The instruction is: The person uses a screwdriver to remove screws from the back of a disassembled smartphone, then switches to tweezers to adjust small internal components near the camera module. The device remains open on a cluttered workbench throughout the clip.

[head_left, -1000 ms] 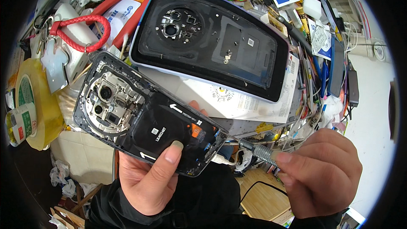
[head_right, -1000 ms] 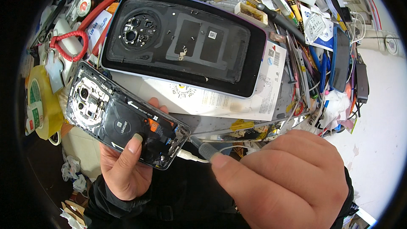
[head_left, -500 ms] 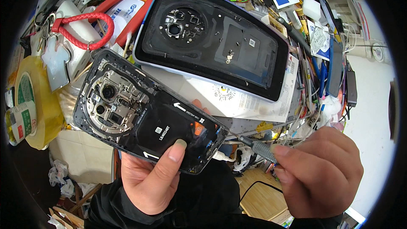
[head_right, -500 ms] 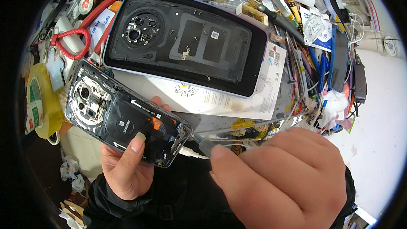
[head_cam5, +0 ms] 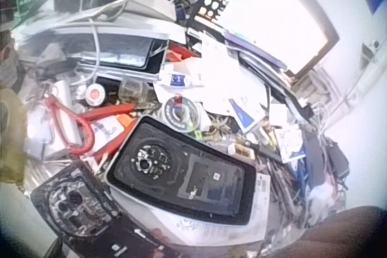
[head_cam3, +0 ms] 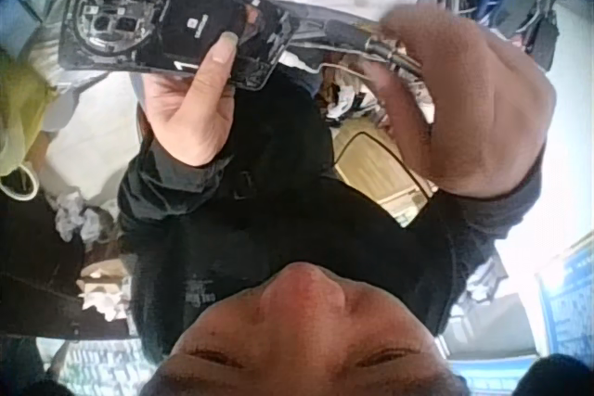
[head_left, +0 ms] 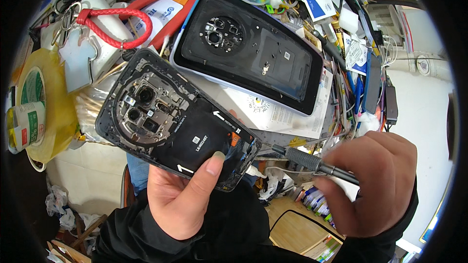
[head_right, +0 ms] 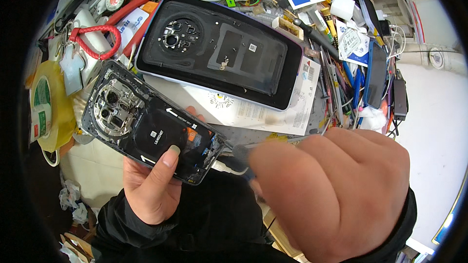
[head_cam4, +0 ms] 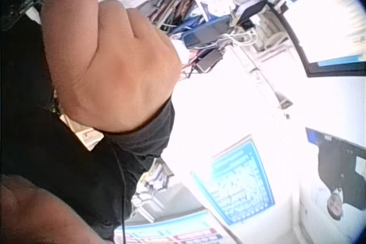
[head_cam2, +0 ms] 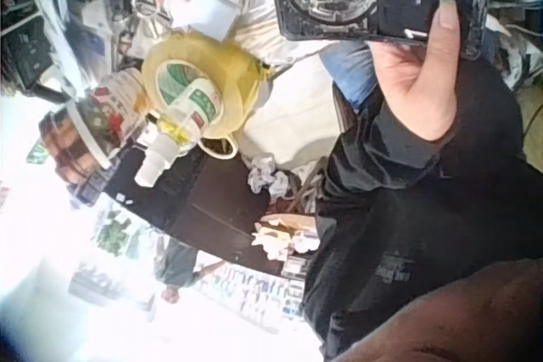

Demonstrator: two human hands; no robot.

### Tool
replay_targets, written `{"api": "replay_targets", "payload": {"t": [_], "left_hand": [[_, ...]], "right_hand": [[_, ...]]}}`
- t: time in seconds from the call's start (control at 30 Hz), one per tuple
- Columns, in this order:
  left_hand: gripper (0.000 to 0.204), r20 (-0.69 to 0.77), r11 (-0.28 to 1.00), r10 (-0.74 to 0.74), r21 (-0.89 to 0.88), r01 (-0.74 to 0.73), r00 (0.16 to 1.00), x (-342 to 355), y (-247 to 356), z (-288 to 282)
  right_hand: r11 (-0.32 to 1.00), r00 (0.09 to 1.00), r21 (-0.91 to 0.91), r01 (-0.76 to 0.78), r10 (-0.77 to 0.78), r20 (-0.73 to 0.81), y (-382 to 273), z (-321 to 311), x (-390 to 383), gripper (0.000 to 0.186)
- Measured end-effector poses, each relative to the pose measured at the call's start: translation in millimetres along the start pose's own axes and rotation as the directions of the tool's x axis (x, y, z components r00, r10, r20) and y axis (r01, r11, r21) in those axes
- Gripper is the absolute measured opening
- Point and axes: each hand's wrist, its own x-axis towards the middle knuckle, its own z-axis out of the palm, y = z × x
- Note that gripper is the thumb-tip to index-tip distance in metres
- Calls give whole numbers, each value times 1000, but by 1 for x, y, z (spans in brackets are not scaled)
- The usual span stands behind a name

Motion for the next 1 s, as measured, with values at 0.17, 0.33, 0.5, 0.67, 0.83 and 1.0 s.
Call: {"api": "replay_targets", "payload": {"t": [0.17, 0.33, 0.5, 0.67, 0.83, 1.0], "left_hand": [[50, -5, 999, -44, 30, 45, 999, -1, 2, -3], [50, 18, 999, -37, 35, 37, 999, -1, 2, -5], [50, 13, 997, -34, 69, 33, 999, -2, 2, -5], [51, -1, 996, -34, 84, 34, 999, -3, 2, -6], [52, 22, 1000, 6, 22, -6, 1000, -1, 0, -3], [53, 7, 1000, 16, 1, -16, 1000, -1, -1, 0]], "right_hand": [[995, 970, 45, 86, -94, 225, 8, -9, 4, 32], [994, 965, 62, 87, -100, 241, 11, -9, -2, 32], [992, 956, 31, 119, -123, 266, 14, -11, -2, 34], [992, 974, 56, 117, -125, 187, 16, -5, -3, 38], [988, 965, 150, 27, -64, 254, 16, -7, -2, 36], [990, 975, 90, 109, -124, 182, 14, -6, -1, 37]]}}
